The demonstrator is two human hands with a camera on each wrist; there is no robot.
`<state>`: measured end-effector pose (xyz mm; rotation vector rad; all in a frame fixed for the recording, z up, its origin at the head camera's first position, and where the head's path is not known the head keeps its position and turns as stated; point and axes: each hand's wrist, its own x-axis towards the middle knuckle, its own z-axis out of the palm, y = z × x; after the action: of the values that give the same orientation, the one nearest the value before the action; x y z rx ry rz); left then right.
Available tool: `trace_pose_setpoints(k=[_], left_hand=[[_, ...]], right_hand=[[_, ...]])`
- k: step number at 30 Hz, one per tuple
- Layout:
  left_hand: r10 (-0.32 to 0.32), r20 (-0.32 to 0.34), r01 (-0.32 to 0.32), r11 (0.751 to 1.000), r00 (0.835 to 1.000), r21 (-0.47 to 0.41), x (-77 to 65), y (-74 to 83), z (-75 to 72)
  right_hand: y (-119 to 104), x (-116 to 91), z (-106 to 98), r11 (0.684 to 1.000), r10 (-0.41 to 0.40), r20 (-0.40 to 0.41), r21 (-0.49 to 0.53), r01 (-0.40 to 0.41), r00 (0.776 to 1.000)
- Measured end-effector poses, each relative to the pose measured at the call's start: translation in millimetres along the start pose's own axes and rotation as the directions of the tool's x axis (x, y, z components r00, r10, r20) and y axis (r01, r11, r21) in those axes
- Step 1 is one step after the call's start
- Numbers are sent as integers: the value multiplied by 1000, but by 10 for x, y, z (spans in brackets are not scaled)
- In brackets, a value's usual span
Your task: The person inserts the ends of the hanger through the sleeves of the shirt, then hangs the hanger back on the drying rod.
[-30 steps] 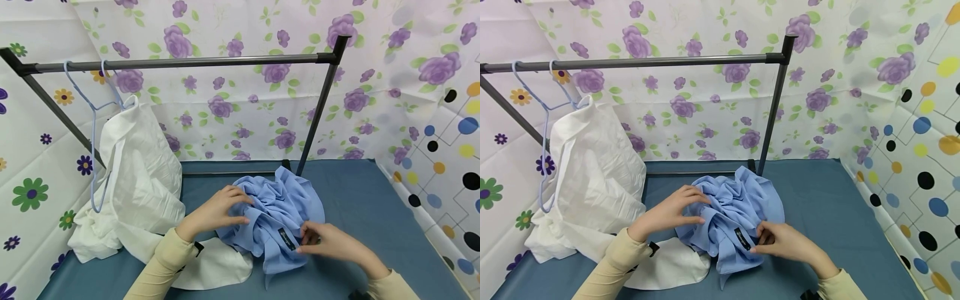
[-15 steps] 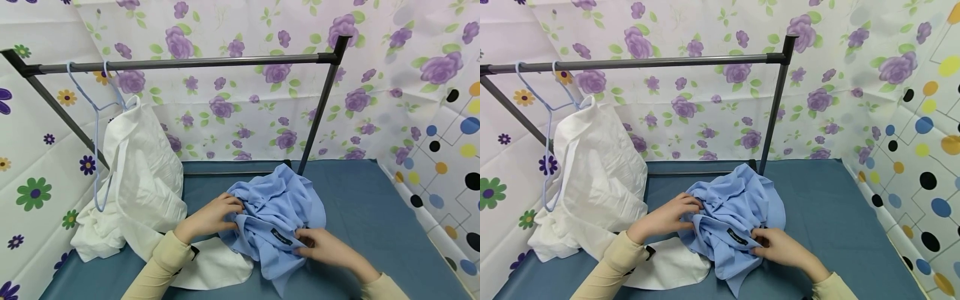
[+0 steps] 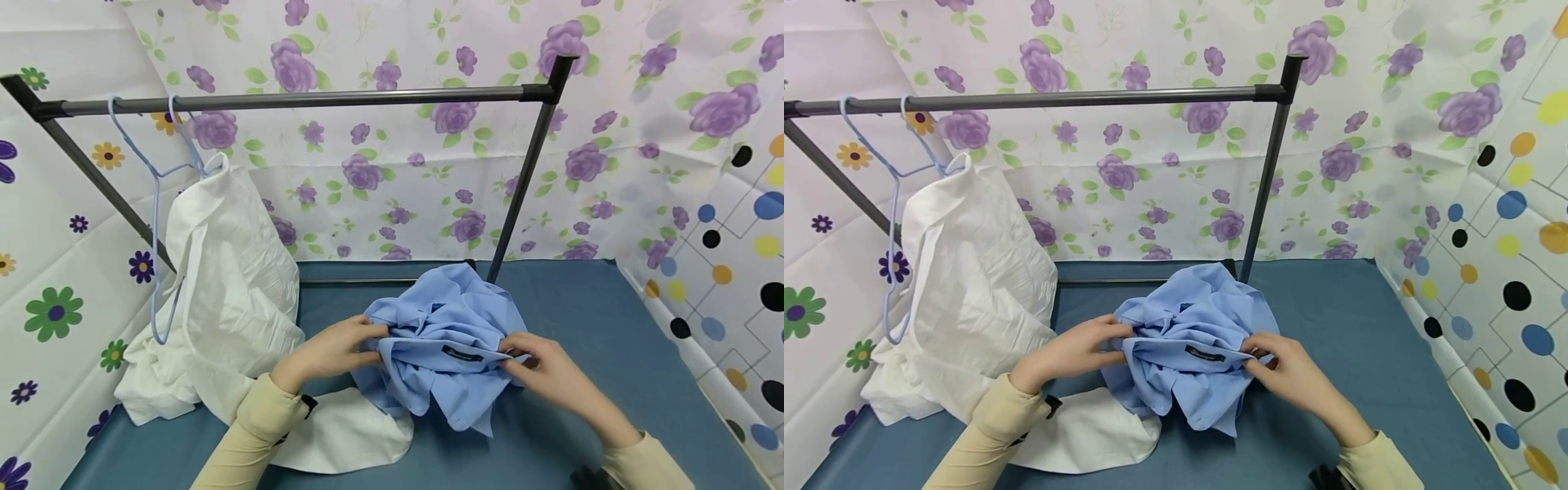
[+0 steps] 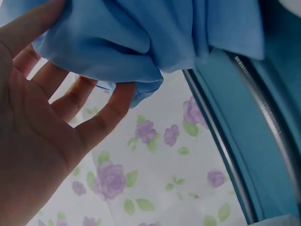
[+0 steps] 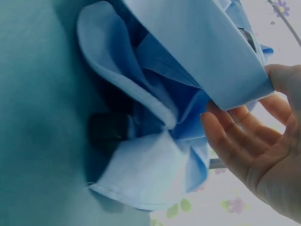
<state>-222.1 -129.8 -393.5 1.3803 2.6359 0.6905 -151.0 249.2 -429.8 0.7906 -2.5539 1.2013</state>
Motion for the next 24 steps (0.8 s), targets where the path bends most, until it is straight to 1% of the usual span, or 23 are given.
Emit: trace_pose_setpoints(k=[3, 7, 9, 12, 15, 18, 20, 22, 24], left_hand=[[25, -31, -25, 1000, 999, 12, -19, 18, -63], [58, -81, -57, 998, 995, 19, -43, 43, -164], [67, -105, -67, 998, 992, 2, -51, 55, -217], [93, -143, -100, 994, 985, -44, -40, 63, -295], [121, -203, -141, 986, 972, -84, -8, 89, -381], [142, -282, -177, 979, 949, -102, 32, 126, -470], [150, -346, -195, 976, 926, -99, 59, 159, -534], [163, -416, -214, 973, 895, -81, 91, 194, -596], [177, -491, -233, 971, 853, -55, 124, 230, -656]], right_hand=[[-68, 61, -60, 1000, 19, -18, -21, -20, 1000], [-148, 149, -135, 999, 40, -27, -15, -41, 999], [-200, 192, -169, 999, 45, -29, 1, -45, 999], [-301, 270, -232, 998, 54, -32, 26, -54, 998], [-413, 371, -314, 997, 65, -43, 49, -63, 997], [-538, 493, -410, 994, 57, -61, 94, -51, 996], [-631, 576, -473, 990, 46, -78, 135, -35, 996], [-731, 657, -532, 987, 34, -107, 159, -17, 994], [-826, 737, -586, 986, 25, -152, 167, 0, 988]])
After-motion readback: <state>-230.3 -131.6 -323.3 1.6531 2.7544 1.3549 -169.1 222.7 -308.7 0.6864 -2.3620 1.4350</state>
